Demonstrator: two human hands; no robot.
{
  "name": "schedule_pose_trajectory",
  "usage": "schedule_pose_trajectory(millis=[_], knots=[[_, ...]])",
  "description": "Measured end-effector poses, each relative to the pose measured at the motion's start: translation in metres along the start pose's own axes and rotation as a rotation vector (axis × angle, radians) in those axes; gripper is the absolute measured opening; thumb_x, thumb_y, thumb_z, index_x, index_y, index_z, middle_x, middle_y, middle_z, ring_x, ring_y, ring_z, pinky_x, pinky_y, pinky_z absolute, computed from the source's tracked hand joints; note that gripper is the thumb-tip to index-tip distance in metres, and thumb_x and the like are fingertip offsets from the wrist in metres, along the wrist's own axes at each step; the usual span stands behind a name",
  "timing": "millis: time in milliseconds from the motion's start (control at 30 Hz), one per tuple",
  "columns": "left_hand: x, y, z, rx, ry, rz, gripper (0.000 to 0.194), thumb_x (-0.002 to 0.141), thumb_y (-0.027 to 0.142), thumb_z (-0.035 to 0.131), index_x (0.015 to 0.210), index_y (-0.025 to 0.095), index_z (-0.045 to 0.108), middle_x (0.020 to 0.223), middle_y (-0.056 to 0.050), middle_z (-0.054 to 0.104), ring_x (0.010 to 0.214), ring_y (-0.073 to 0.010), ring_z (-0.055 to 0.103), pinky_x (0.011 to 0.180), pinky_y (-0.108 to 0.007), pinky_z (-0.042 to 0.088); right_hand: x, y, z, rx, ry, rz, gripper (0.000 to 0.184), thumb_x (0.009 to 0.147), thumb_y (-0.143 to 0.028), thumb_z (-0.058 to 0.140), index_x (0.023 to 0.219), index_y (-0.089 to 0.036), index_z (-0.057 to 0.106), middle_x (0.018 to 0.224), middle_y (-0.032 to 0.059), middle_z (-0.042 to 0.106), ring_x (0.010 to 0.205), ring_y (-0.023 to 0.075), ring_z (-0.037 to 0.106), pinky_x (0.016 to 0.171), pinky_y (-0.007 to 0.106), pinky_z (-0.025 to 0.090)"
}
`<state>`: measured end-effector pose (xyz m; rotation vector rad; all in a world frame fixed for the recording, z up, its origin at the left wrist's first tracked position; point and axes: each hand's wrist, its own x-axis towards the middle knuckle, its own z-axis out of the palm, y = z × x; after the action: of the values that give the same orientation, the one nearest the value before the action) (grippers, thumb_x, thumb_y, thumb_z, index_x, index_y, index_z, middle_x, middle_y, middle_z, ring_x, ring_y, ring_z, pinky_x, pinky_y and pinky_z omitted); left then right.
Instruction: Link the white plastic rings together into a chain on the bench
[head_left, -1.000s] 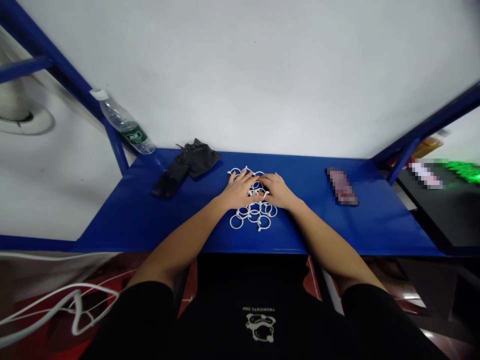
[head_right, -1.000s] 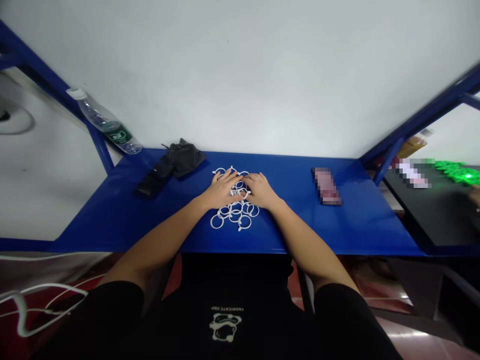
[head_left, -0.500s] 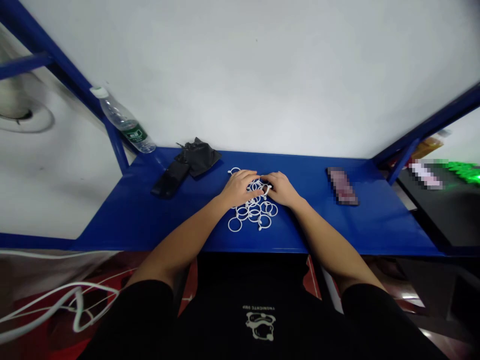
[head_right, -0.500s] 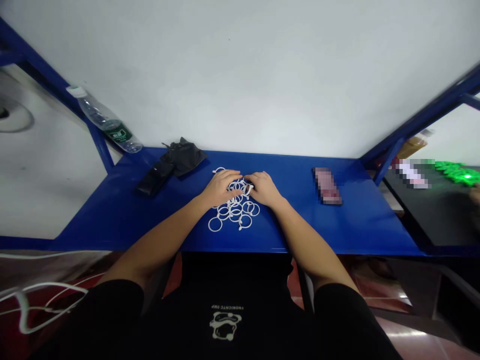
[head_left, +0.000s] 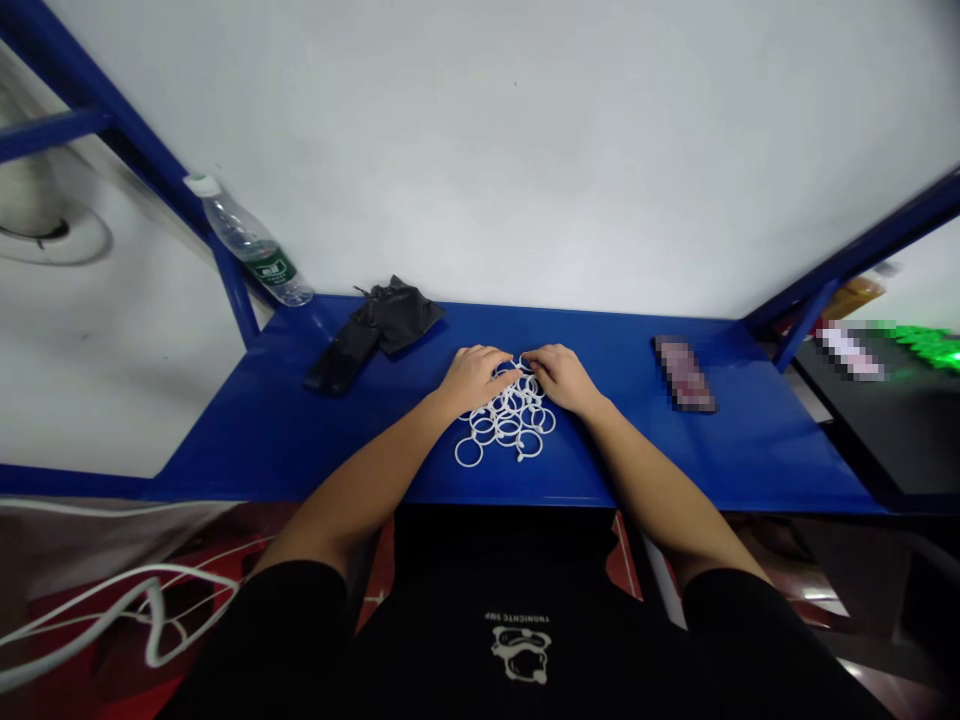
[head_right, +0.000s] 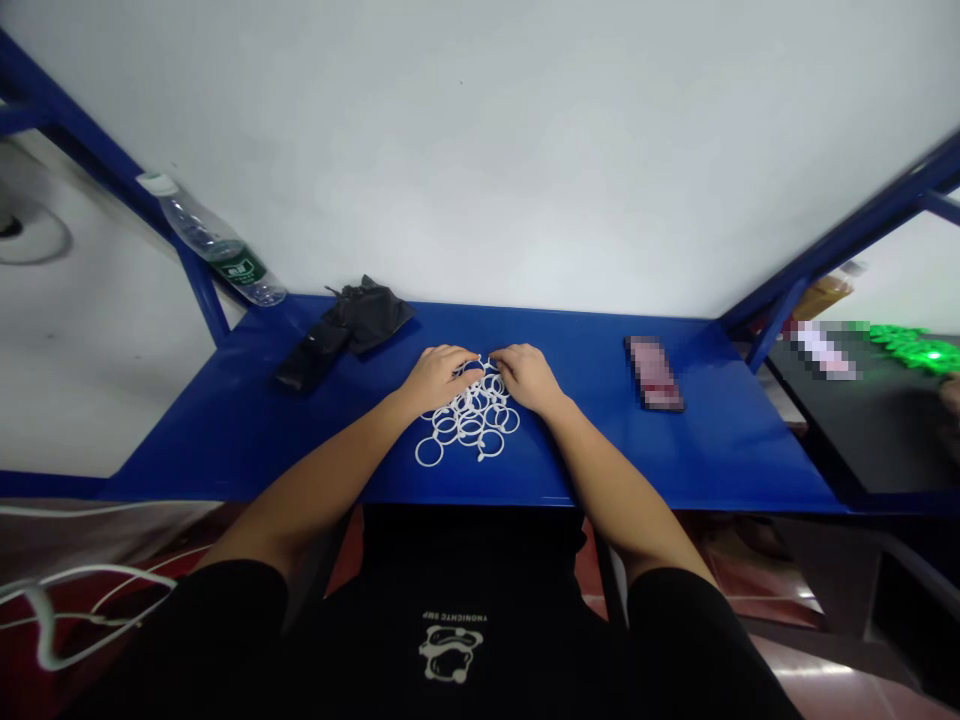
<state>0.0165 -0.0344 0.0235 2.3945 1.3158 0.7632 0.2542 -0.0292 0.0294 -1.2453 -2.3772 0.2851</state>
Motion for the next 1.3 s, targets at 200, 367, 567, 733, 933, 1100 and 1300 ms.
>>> schedule_pose_trajectory(millis=[200,367,567,733,933,1100,1300], knots=[[0.002,-0.001,0.003,-0.029,0.022,0.039,0.025,0.100,0.042,0.072,0.115,0.023,0.078,0.114,-0.007,0.081,0.105,-0.0274,0.074,0.099,-0.044,0.051,0.000,0.001,-0.002,-0.122,-0.015,0.100,0.030,0.104,-0.029,0.056,0.122,-0.021,0.079,0.110,0.0123,0.080,0.099,0.0303,0.069,0.094,0.045,0.051],[0.001,-0.002,0.004,-0.101,0.026,0.045,0.021,0.099,0.037,0.073,0.112,0.022,0.080,0.105,-0.005,0.081,0.090,-0.0213,0.075,0.095,-0.039,0.055,-0.003,0.003,-0.002,-0.108,-0.037,0.189,0.031,0.099,-0.041,0.070,0.122,-0.022,0.078,0.098,0.0082,0.080,0.089,0.0261,0.071,0.080,0.036,0.053],[0.002,-0.005,0.007,-0.092,0.016,0.046,0.018,0.098,0.029,0.075,0.115,0.021,0.080,0.099,-0.005,0.079,0.089,-0.0203,0.074,0.090,-0.037,0.059,-0.003,-0.004,-0.005,-0.101,-0.062,0.265,0.022,0.103,-0.032,0.060,0.113,-0.024,0.078,0.107,0.0079,0.081,0.094,0.0246,0.073,0.077,0.032,0.051],[0.002,-0.008,0.009,-0.060,0.150,0.150,0.026,0.098,0.025,0.076,0.124,0.021,0.075,0.113,-0.008,0.076,0.108,-0.0243,0.072,0.099,-0.042,0.059,-0.006,-0.013,-0.007,0.196,0.130,0.145,0.021,0.102,-0.030,0.057,0.111,-0.022,0.074,0.096,0.0057,0.080,0.075,0.0190,0.069,0.072,0.030,0.052],[0.001,-0.008,0.008,-0.086,0.198,0.324,0.030,0.102,0.027,0.071,0.132,0.021,0.071,0.121,-0.010,0.074,0.112,-0.0249,0.071,0.101,-0.045,0.058,-0.012,-0.023,-0.002,0.413,0.193,-0.027,0.012,0.095,-0.028,0.060,0.097,-0.022,0.071,0.075,-0.0004,0.071,0.058,0.0137,0.059,0.059,0.026,0.046],[0.000,-0.003,0.007,-0.081,0.161,0.420,0.015,0.106,0.031,0.065,0.111,0.020,0.074,0.115,-0.009,0.075,0.106,-0.0232,0.071,0.095,-0.042,0.056,-0.012,-0.025,-0.005,0.473,0.162,-0.108,0.011,0.091,-0.024,0.060,0.092,-0.021,0.070,0.074,-0.0010,0.071,0.061,0.0132,0.061,0.061,0.025,0.047],[0.000,0.000,0.007,-0.066,0.176,0.423,0.020,0.107,0.034,0.064,0.096,0.020,0.070,0.109,-0.007,0.076,0.099,-0.0216,0.070,0.089,-0.039,0.052,-0.012,-0.023,-0.005,0.443,0.144,-0.093,0.016,0.084,-0.017,0.057,0.088,-0.021,0.072,0.074,-0.0008,0.073,0.061,0.0136,0.062,0.062,0.025,0.047]])
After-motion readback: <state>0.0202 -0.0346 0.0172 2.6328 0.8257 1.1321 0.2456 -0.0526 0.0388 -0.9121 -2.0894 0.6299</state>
